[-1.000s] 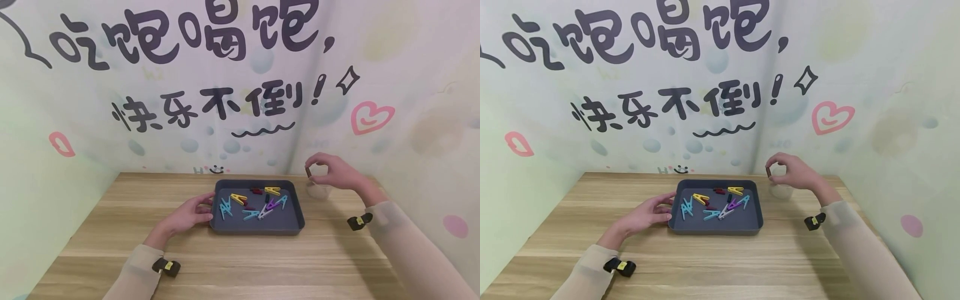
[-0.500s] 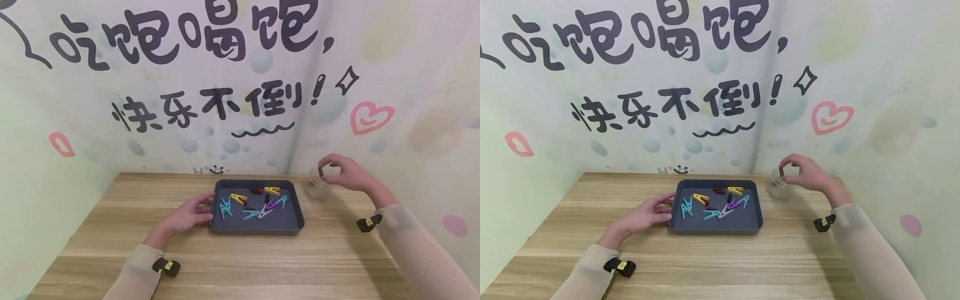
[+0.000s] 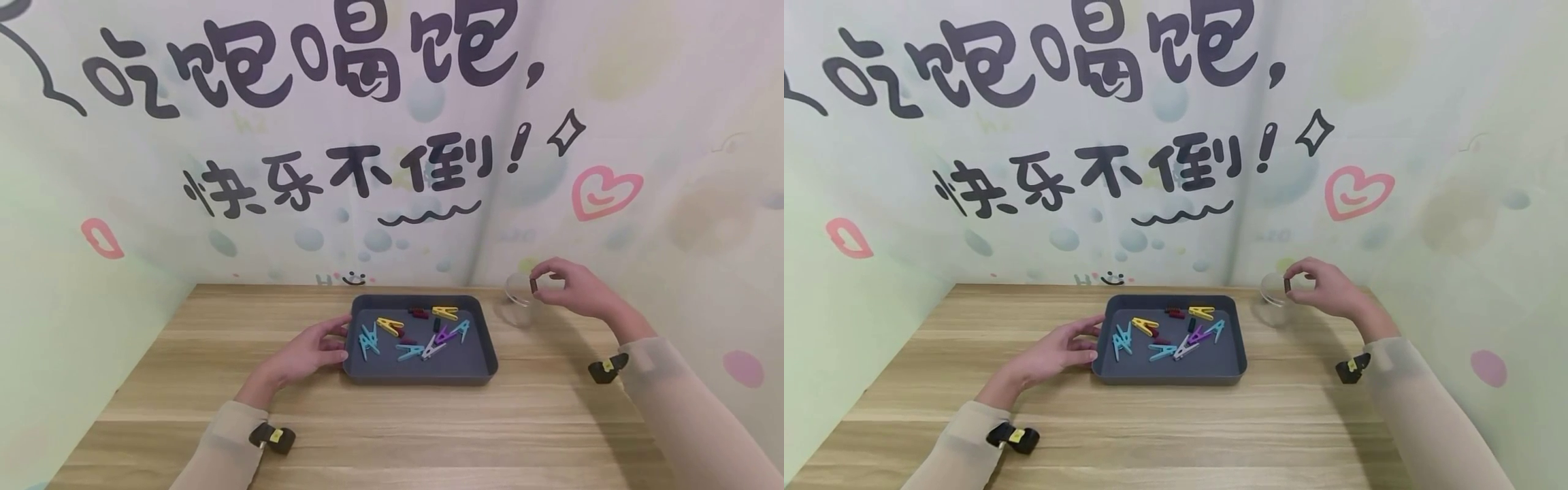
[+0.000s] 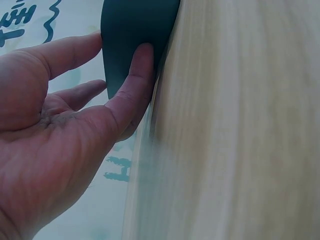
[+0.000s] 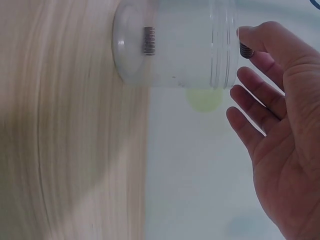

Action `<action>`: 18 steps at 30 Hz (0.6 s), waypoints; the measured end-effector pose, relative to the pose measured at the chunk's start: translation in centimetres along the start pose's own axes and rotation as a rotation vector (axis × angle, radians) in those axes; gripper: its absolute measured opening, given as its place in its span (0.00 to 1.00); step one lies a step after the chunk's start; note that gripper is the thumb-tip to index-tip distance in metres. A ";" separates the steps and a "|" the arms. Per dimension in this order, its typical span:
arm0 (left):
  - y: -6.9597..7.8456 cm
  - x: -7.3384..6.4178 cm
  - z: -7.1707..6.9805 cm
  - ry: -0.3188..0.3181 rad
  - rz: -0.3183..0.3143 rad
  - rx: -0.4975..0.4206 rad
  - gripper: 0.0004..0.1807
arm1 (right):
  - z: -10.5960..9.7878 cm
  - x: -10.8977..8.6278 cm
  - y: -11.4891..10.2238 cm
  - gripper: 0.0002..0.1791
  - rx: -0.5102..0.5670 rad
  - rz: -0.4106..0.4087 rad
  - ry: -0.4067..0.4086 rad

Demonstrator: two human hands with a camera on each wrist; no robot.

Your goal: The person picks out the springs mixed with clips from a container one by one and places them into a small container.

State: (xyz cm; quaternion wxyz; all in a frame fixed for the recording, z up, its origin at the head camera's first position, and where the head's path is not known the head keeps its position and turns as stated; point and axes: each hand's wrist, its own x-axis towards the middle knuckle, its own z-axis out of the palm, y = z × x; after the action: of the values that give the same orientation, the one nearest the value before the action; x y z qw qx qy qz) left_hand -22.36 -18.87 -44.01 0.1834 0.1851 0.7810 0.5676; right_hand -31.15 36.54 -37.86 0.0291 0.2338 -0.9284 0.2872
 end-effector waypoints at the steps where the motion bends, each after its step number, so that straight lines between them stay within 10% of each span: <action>1: 0.0 0.0 0.0 -0.001 -0.001 -0.001 0.40 | 0.0 0.0 0.1 0.16 0.003 -0.003 -0.003; 18: -0.3 0.1 -0.1 0.008 -0.001 -0.017 0.40 | 0.6 0.5 -0.1 0.29 -0.001 0.017 0.019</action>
State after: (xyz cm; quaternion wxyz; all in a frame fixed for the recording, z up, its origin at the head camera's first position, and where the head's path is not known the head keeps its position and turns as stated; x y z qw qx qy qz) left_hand -22.49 -18.95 -44.26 0.1822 0.1810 0.7768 0.5750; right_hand -31.50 35.92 -38.19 0.0358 0.2231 -0.9302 0.2893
